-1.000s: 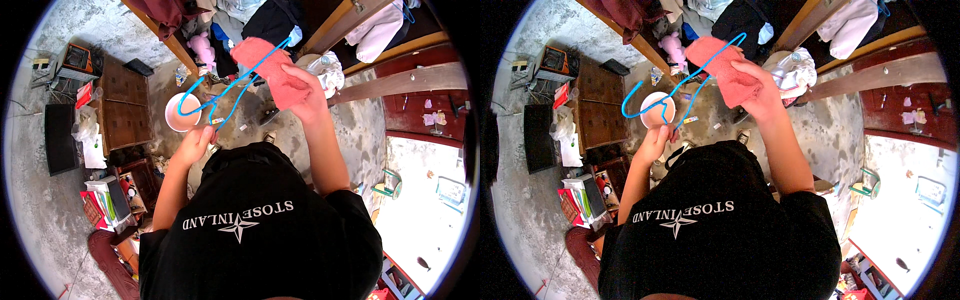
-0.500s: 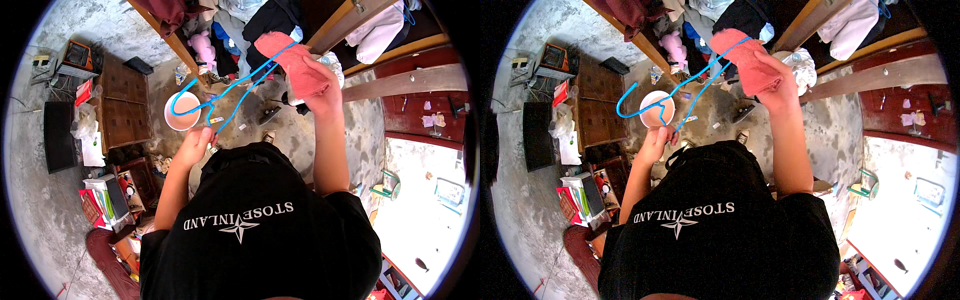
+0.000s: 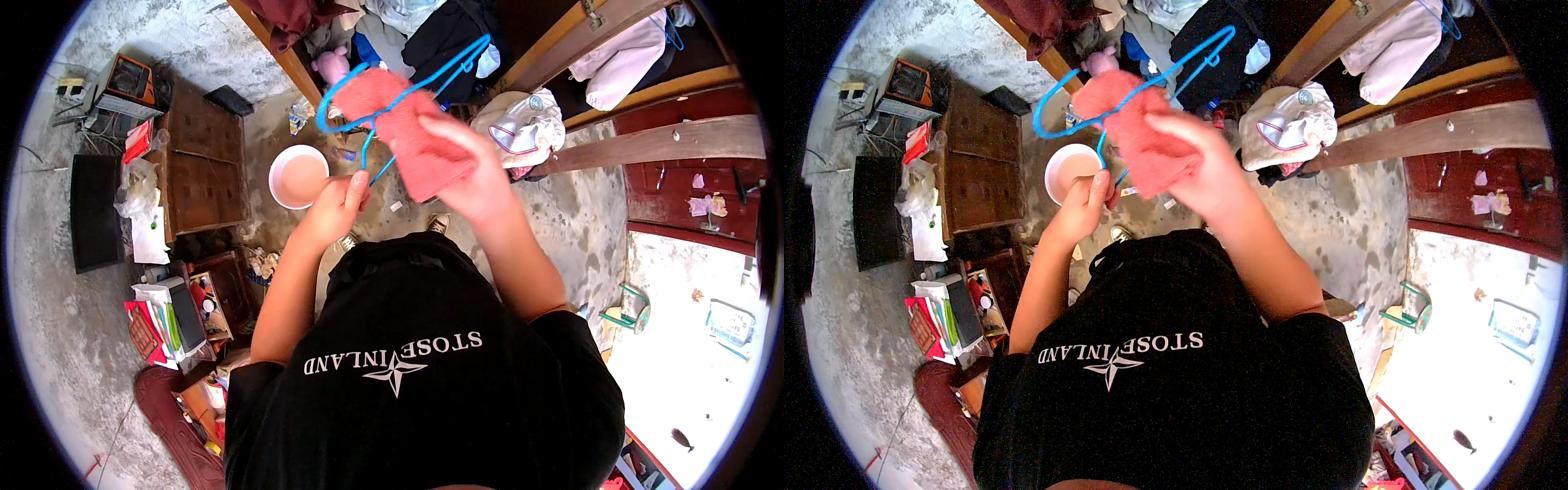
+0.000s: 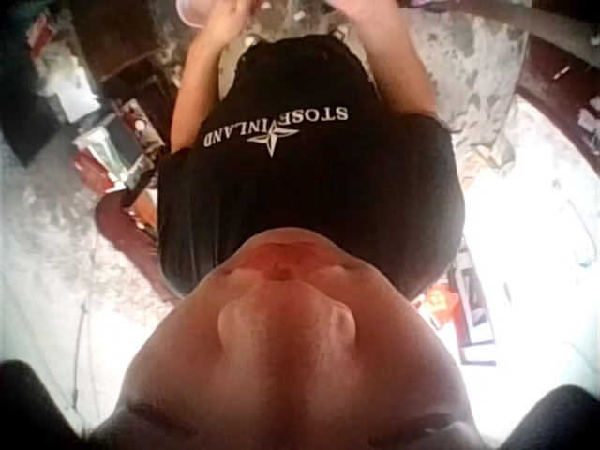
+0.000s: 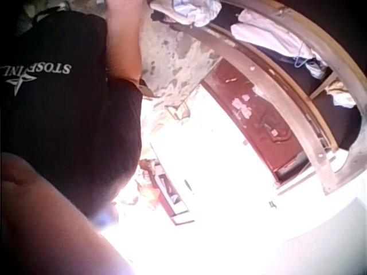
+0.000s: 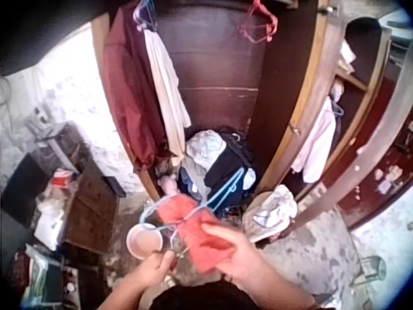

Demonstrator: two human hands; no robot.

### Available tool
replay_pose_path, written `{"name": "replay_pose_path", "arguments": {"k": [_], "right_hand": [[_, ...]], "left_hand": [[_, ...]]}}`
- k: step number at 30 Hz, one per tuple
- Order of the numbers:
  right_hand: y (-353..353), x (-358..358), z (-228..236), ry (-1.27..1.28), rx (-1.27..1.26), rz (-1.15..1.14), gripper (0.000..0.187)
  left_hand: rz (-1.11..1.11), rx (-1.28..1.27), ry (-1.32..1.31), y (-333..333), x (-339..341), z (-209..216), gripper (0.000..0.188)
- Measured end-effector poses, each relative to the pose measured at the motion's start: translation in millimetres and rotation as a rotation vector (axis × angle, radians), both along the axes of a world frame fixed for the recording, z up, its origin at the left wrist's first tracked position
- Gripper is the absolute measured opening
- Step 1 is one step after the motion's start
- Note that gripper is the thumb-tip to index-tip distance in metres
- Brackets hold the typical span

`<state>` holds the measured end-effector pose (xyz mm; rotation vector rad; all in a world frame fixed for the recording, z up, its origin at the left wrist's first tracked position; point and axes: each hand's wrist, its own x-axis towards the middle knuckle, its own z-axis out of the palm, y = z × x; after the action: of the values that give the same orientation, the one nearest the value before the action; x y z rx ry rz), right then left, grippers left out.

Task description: The person takes a pink cloth and wraps it around the bottom bar of a blue plastic hanger before tying it in place.

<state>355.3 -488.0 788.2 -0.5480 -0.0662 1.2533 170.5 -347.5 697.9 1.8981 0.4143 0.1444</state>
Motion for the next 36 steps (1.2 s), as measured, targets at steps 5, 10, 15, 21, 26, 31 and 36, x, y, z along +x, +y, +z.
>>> {"name": "replay_pose_path", "arguments": {"k": [5,10,15,21,26,31,36], "right_hand": [[-14.5,0.8,6.7,-0.58,0.088,-0.144,0.034],[-28.2,59.7,-7.4,-0.289,-0.183,-0.184,0.037],[-30.2,58.9,-4.9,-0.215,-0.122,-0.342,0.038],[-32.6,69.9,-1.6,-0.143,-0.119,-0.28,0.036],[-27.5,45.0,-0.3,-0.278,-0.076,-0.323,0.032],[-6.8,-12.2,-0.8,-0.044,-0.121,-0.053,0.03],[-19.5,8.4,32.7,-0.213,-0.042,-0.02,0.039]], "left_hand": [[0.057,0.034,-0.041,1.9,-9.4,-13.4,0.06],[-0.006,0.01,-0.018,3.5,-30.9,-15.9,0.061],[-0.063,-0.022,-0.077,1.6,-40.4,-20.6,0.058],[-0.022,-0.103,-0.141,0.3,-46.6,-29.6,0.057],[-0.058,0.006,-0.109,-2.5,-38.2,-31.7,0.055],[0.018,0.145,-0.104,-8.7,-4.3,-24.4,0.055],[0.011,0.006,-0.056,-7.7,-1.2,-13.5,0.059]]}}
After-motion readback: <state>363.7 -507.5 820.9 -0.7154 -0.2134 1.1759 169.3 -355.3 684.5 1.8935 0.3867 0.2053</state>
